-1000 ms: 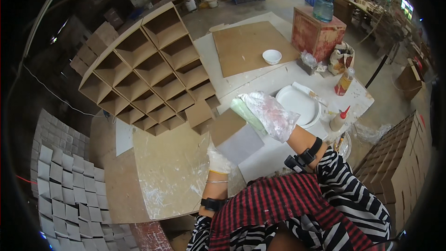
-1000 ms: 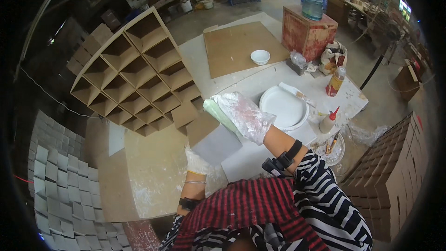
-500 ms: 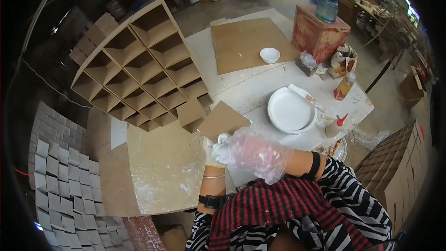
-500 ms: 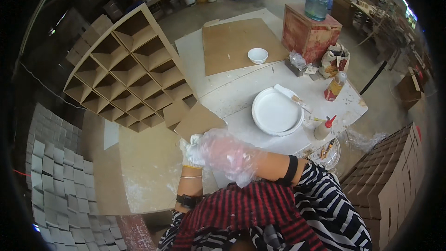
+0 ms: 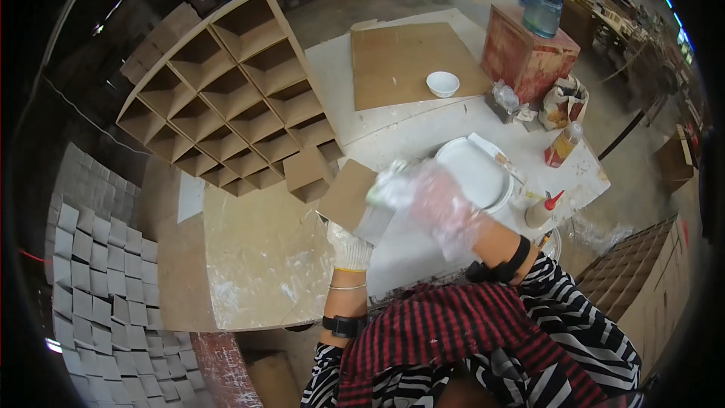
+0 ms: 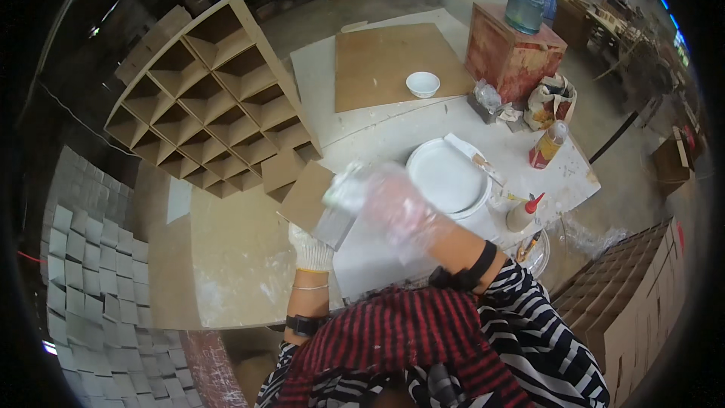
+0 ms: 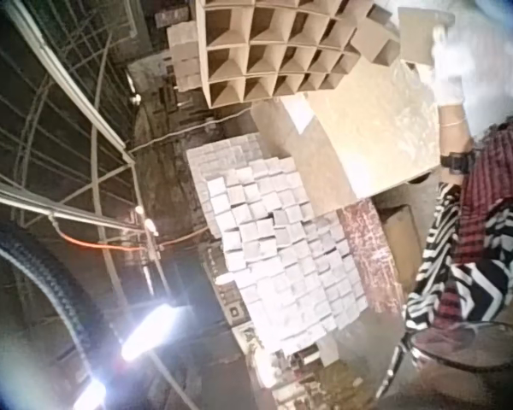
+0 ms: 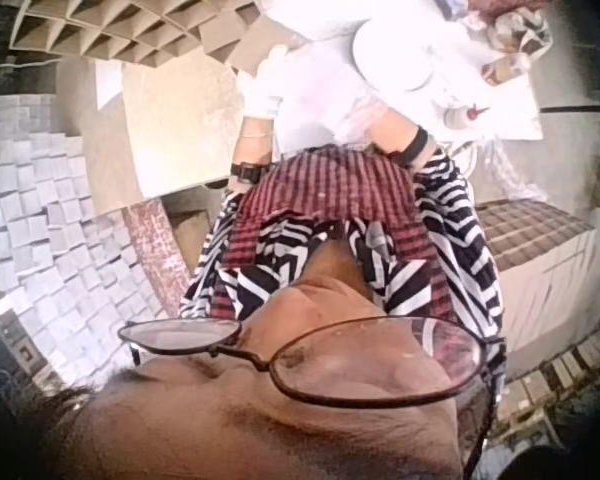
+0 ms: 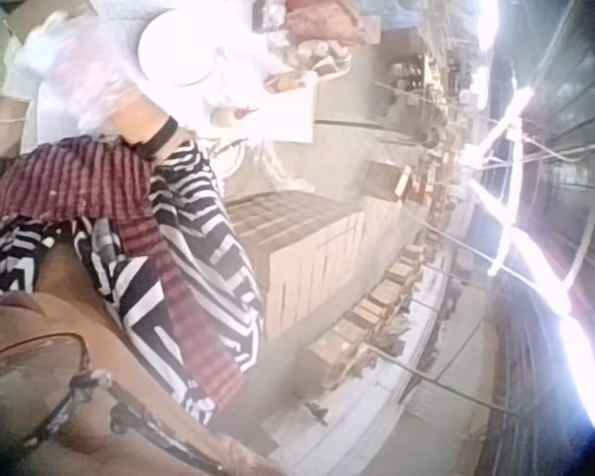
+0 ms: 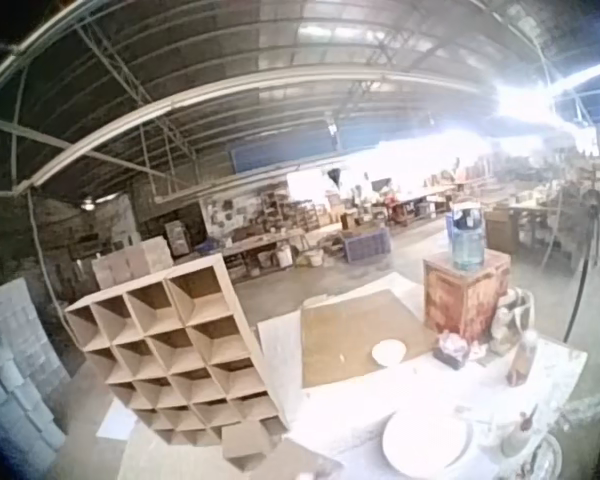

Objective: Applying a white substance to a small wooden box and wiping it with a cloth.

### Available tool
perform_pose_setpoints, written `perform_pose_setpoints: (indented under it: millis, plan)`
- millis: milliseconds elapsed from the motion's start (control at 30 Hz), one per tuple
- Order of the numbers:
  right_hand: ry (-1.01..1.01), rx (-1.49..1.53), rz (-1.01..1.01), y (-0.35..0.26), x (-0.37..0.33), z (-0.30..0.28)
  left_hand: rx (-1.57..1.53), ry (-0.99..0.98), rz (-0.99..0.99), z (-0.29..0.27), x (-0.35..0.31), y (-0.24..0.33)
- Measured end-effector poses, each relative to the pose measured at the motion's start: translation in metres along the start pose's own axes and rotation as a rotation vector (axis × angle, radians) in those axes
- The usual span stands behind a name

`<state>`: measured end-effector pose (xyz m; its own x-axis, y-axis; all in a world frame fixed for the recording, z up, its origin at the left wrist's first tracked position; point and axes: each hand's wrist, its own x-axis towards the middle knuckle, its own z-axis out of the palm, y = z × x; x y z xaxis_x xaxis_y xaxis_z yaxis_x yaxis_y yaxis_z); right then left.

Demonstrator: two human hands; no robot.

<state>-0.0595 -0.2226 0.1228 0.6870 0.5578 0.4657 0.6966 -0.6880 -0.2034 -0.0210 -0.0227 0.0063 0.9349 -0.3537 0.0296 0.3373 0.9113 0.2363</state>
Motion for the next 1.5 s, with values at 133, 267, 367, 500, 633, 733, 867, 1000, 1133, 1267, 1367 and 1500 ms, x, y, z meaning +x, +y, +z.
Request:
perform_pose_setpoints:
  millis: [133,267,367,500,633,733,867,1000,1133,1267,1367,1500]
  plan:
    - [-0.007,-0.118,-0.025,-0.015,0.002,0.006,1.46,0.084,0.499,-0.027,0.004,-0.006]
    - [0.013,-0.053,-0.081,-0.012,0.001,0.004,0.554,-0.267,0.032,-0.025,0.012,0.002]
    - [0.116,-0.127,-0.134,0.0,-0.003,-0.006,0.182,-0.017,0.01,0.016,-0.006,-0.001]
    - [0.093,-0.319,-0.126,-0.008,0.009,-0.028,0.183,-0.104,-0.005,-0.002,-0.019,0.023]
    - [-0.384,0.02,0.132,-0.038,0.047,-0.057,0.521,0.281,-0.106,0.02,-0.022,0.033]
    - [-0.152,-0.136,0.017,-0.006,0.069,-0.033,0.323,0.224,-0.18,0.033,-0.031,0.031]
    - [-0.032,-0.093,-0.195,-0.017,0.073,0.002,0.38,0.063,-0.097,0.006,-0.025,0.049]
    - [-0.518,-0.081,-0.073,-0.075,0.081,-0.009,0.637,-0.273,-0.086,-0.019,-0.015,0.066]
    - [-0.142,-0.305,-0.176,-0.045,0.111,-0.016,0.324,0.18,-0.258,0.006,-0.029,0.069]
    - [-0.321,-0.004,-0.004,-0.069,0.092,0.028,0.292,0.057,-0.291,-0.01,-0.024,0.076]
    - [-0.256,0.339,0.203,-0.092,0.087,0.038,0.316,0.012,-0.321,-0.014,-0.025,0.079]
    - [-0.174,-0.109,-0.085,-0.07,0.139,0.028,0.314,-0.05,-0.314,-0.033,-0.021,0.088]
